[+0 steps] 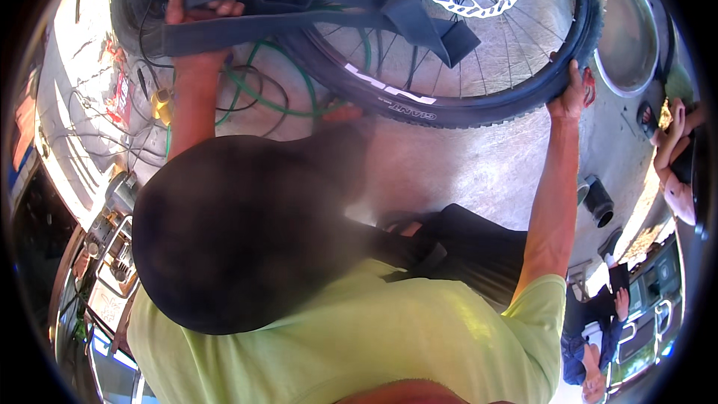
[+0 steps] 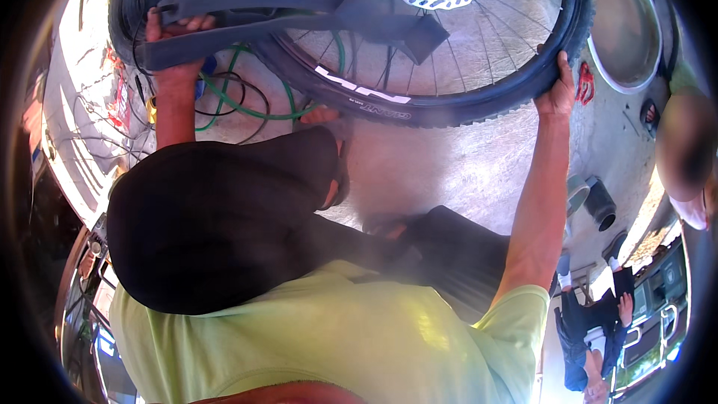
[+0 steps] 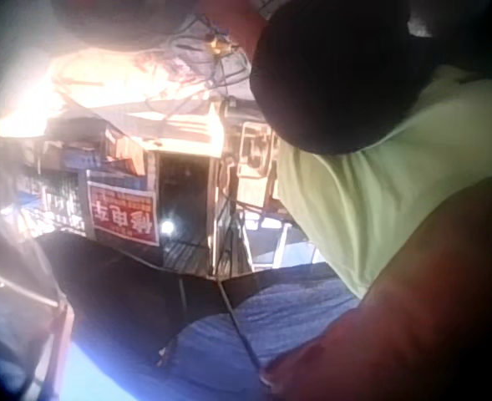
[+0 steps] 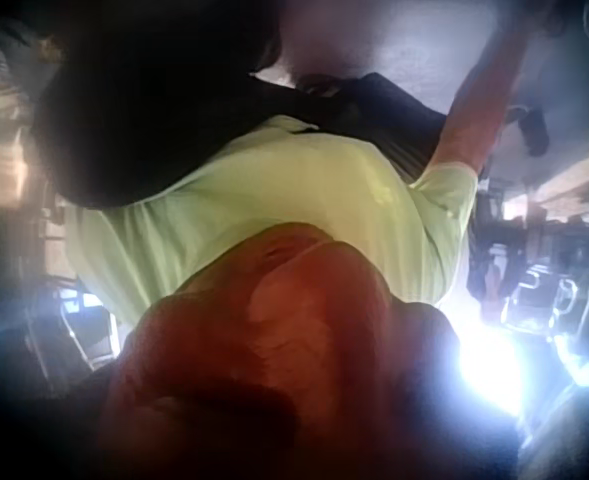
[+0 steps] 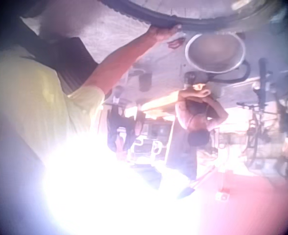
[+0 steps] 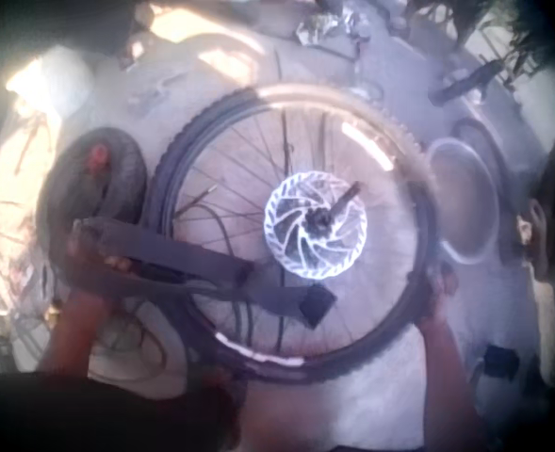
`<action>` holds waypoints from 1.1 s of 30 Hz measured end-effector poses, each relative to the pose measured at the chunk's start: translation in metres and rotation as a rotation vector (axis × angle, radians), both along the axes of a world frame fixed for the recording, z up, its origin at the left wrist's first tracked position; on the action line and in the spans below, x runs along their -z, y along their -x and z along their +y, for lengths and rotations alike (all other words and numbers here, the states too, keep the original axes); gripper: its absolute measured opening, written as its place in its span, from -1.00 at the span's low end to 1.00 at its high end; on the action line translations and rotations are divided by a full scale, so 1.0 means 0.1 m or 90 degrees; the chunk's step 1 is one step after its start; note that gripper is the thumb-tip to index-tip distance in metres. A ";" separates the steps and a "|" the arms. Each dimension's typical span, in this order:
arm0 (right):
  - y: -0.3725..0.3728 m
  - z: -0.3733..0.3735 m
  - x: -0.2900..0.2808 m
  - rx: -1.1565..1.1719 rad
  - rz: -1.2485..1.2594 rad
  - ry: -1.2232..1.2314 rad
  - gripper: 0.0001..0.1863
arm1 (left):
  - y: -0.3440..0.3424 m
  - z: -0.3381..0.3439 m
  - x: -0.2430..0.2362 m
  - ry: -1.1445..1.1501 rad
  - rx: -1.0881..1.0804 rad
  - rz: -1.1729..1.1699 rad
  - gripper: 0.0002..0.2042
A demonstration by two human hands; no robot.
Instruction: The person replaces a bicycle inner tube by pulling the tube out from under the tire, checking it in a basin of water, and then tucking the tube back into the wheel rim.
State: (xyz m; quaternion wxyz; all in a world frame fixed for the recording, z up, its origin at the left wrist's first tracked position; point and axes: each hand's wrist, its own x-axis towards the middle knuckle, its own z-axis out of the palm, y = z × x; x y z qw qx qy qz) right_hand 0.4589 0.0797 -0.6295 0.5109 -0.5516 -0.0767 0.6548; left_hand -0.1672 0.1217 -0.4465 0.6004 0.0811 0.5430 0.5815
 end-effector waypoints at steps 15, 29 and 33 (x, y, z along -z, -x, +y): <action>0.12 0.13 -0.09 0.000 -0.170 0.030 -0.54 | -0.46 -0.10 0.05 -0.121 0.395 -0.265 -0.42; 2.26 -0.39 -1.83 -0.544 -0.438 -0.387 -0.29 | -1.53 -0.52 -0.07 -0.058 0.696 -0.063 -0.63; 2.13 -0.42 -2.03 -0.584 -0.565 -0.358 -0.43 | -1.68 -0.47 -0.14 -0.155 0.697 -0.054 -0.62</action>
